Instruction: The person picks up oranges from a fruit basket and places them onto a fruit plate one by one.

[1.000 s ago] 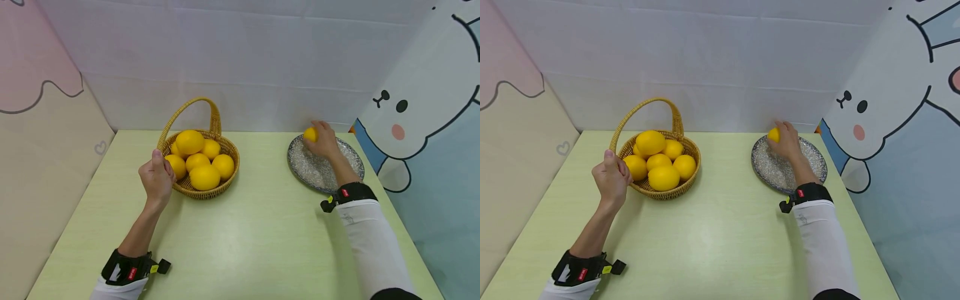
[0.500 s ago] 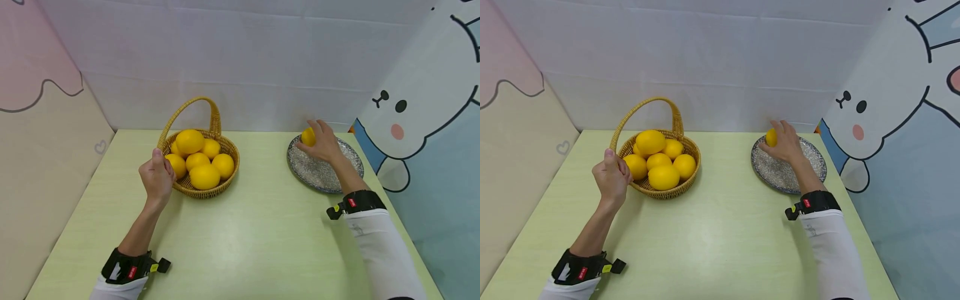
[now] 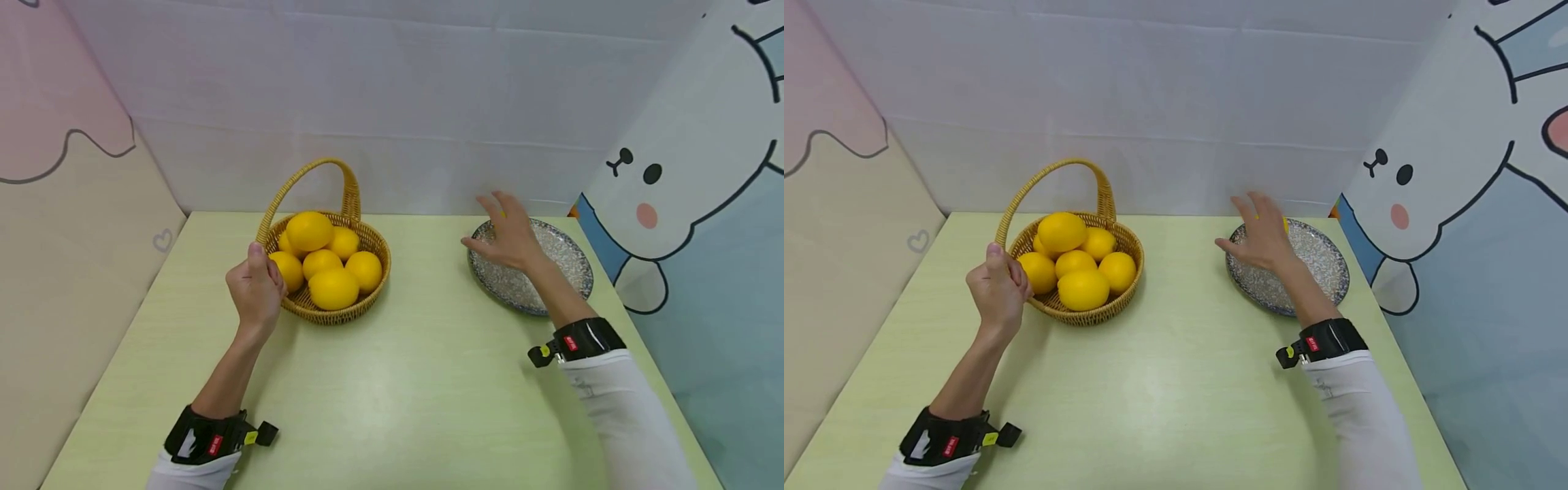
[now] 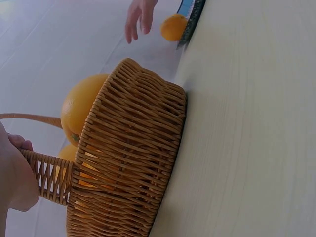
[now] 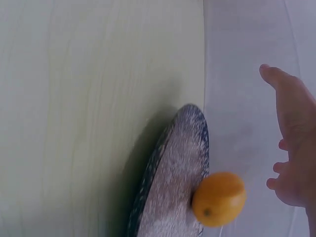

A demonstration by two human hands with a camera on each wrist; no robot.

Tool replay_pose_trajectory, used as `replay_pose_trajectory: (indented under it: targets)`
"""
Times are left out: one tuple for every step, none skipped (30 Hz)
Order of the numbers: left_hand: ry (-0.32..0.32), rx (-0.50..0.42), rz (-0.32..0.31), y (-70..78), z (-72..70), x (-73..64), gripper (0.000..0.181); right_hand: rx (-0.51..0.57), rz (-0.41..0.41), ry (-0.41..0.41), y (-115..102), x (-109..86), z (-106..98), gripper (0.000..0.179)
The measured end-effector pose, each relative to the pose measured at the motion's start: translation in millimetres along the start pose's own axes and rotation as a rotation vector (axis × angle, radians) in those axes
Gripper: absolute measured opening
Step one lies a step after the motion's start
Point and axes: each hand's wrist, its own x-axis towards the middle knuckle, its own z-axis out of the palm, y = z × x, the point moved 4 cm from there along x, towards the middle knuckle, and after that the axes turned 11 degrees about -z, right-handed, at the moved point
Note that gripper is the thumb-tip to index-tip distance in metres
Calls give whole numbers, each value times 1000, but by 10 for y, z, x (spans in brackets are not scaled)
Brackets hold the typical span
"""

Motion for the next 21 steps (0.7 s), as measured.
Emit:
replay_pose_trajectory:
  targets:
    - [2,-5,-1,0,-2,3,68,4,-38,13,-84,40,11,91]
    - [3,-6,-1,0,-4,4,68,7,-71,22,-173,77,23,90]
    - [3,-4,2,2,-5,6,68,10,-100,26,-261,112,43,90]
    - [3,-3,2,2,-7,6,68,15,-129,30,-353,144,64,89]
    - [3,-2,2,1,-9,7,69,23,-153,25,-443,174,89,89]
    - [2,-2,2,1,-10,6,69,32,-177,20,-531,200,115,89]
    - [1,-7,-1,-2,-11,5,69,39,-199,14,-619,223,140,89]
    - [-1,-4,0,-2,-11,4,69,49,-216,5,-711,244,159,88]
    - [-2,-10,-3,-4,-10,3,69,58,-236,-3,-804,265,179,88]
    - [-3,-11,-3,-4,-9,1,69,64,-261,-8,-895,283,197,88]
    - [-4,-12,-4,-2,-7,-1,69,74,-284,-14,-985,300,213,88]
    - [-4,-14,-3,0,-5,-2,69,79,-308,-18,-1076,316,227,88]
    - [-6,-17,-3,3,-2,-3,69,83,-332,-22,-1164,329,241,87]
    - [-7,-15,0,3,-1,-3,69,90,-356,-25,-1246,342,257,87]
    - [-8,-17,1,6,1,-3,69,92,-379,-28,-1323,352,276,87]
    - [-9,-12,5,9,3,-4,69,97,-398,-30,-1396,363,293,87]
    - [-9,-13,5,9,4,-5,69,104,-416,-35,-1469,372,309,86]
    - [-10,-12,5,7,5,-5,69,107,-433,-37,-1538,384,328,86]
    - [-9,-14,4,4,4,-4,69,113,-446,-44,-1606,394,345,86]
    - [-9,-14,2,0,3,-3,69,119,-458,-49,-1672,407,362,85]
    - [-9,-13,1,-1,3,-3,69,123,-469,-55,-1735,418,379,85]
